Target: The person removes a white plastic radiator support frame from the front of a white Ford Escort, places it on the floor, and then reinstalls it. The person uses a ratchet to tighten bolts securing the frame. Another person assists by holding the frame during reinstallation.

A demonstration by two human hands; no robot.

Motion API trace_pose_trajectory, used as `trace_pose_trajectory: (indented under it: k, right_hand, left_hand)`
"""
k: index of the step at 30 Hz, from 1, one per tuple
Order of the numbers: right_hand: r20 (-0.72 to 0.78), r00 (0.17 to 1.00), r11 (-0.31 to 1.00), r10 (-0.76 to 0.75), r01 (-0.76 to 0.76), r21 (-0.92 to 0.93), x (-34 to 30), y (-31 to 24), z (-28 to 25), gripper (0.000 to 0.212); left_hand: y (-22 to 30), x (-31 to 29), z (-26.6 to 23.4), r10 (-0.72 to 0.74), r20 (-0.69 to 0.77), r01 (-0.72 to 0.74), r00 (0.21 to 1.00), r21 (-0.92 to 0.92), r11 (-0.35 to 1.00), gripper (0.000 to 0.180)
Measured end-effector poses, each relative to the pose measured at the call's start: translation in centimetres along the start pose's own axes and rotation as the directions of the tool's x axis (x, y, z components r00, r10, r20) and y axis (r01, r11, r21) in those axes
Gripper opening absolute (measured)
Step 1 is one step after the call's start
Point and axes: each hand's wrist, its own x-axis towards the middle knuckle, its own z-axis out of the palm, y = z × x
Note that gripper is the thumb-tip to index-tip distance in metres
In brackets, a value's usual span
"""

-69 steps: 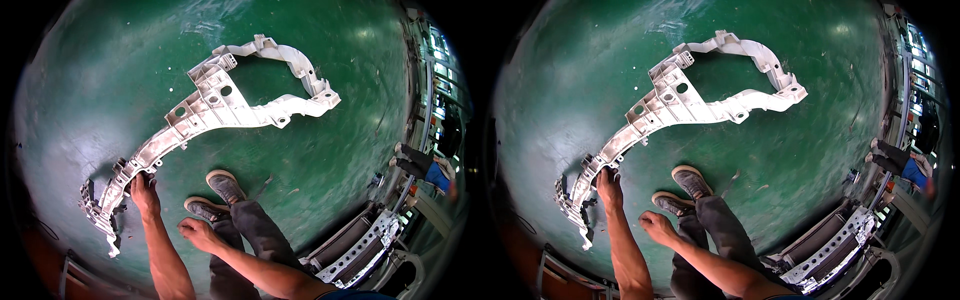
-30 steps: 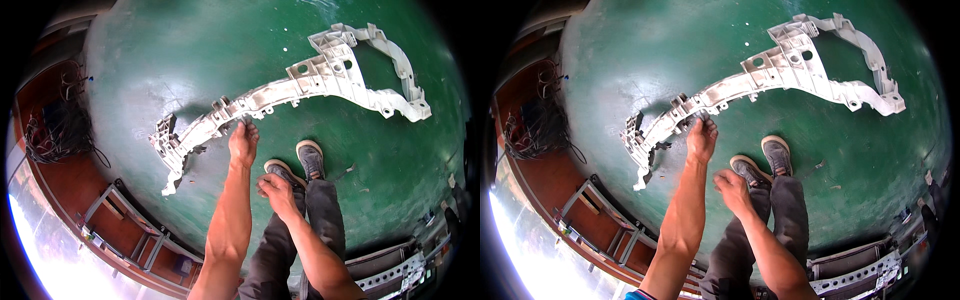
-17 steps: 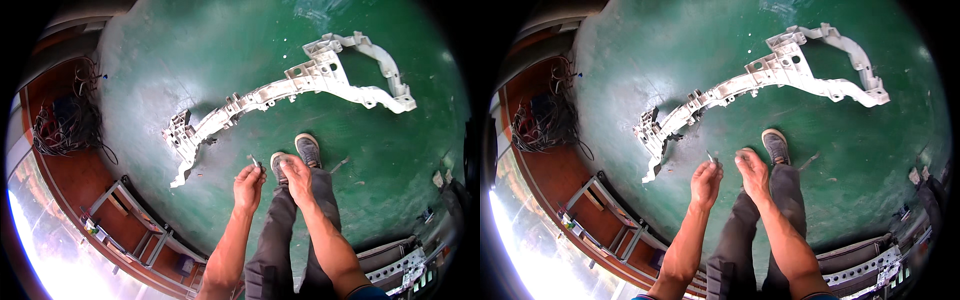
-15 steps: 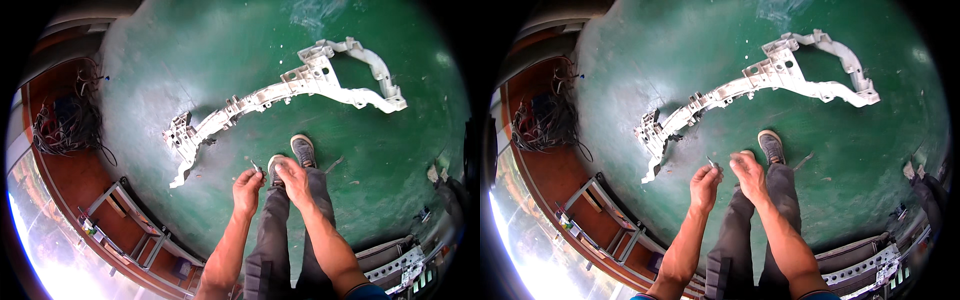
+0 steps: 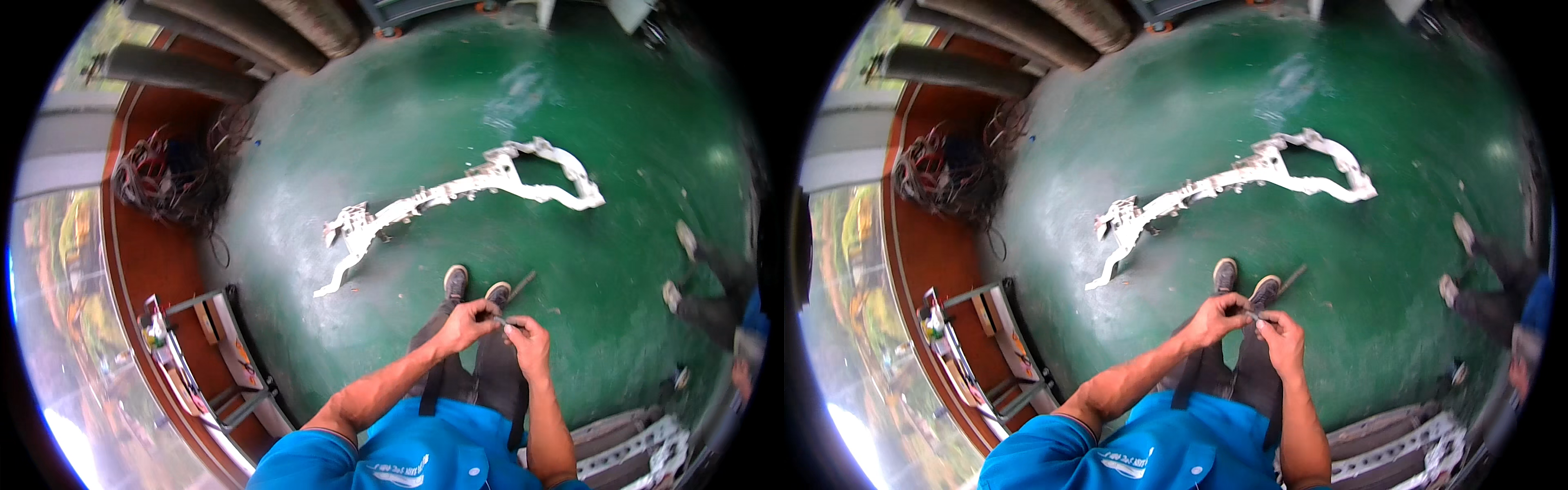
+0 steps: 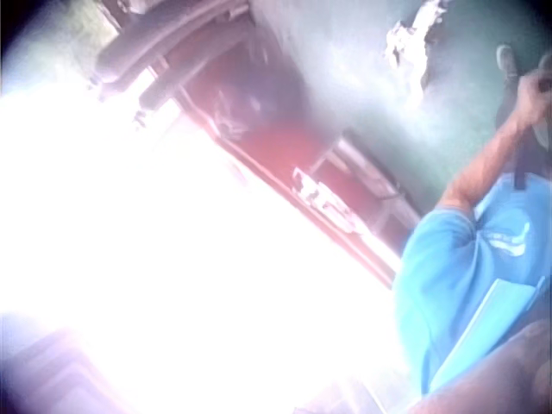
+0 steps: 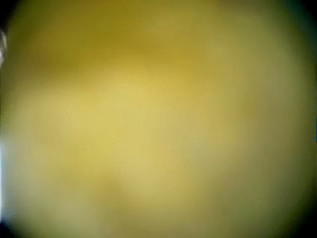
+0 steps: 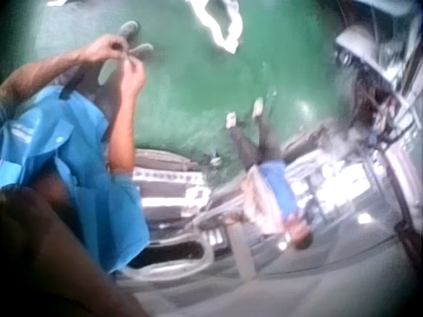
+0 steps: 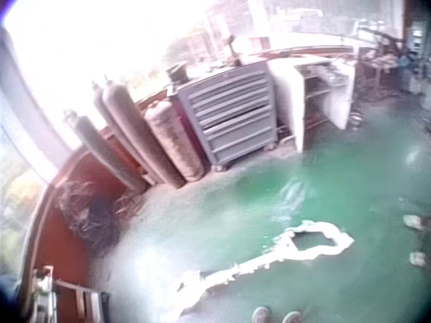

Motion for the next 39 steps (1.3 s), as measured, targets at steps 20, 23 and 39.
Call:
trace_pose_trajectory:
  k: [20,23,39]
  right_hand:
    - [-0.591,0.687,0.449,-0.423,0.726,0.522,-37.5,3.0,-30.2,0.012]
    - [-0.696,0.584,0.399,-0.416,0.806,0.438,-41.5,4.8,-34.1,0.012]
    - [-0.928,0.28,0.694,0.245,0.618,0.37,-55.0,21.6,-53.5,0.027]
  left_hand:
    - [7.1,-14.2,48.4,0.295,0.788,-0.534,0.54,0.05,0.844,0.018]
    - [5.8,-15.2,54.8,0.222,0.852,-0.498,0.473,0.051,0.866,0.017]
    - [-6.1,-10.2,89.3,-0.344,0.91,-0.341,0.232,0.407,0.847,0.014]
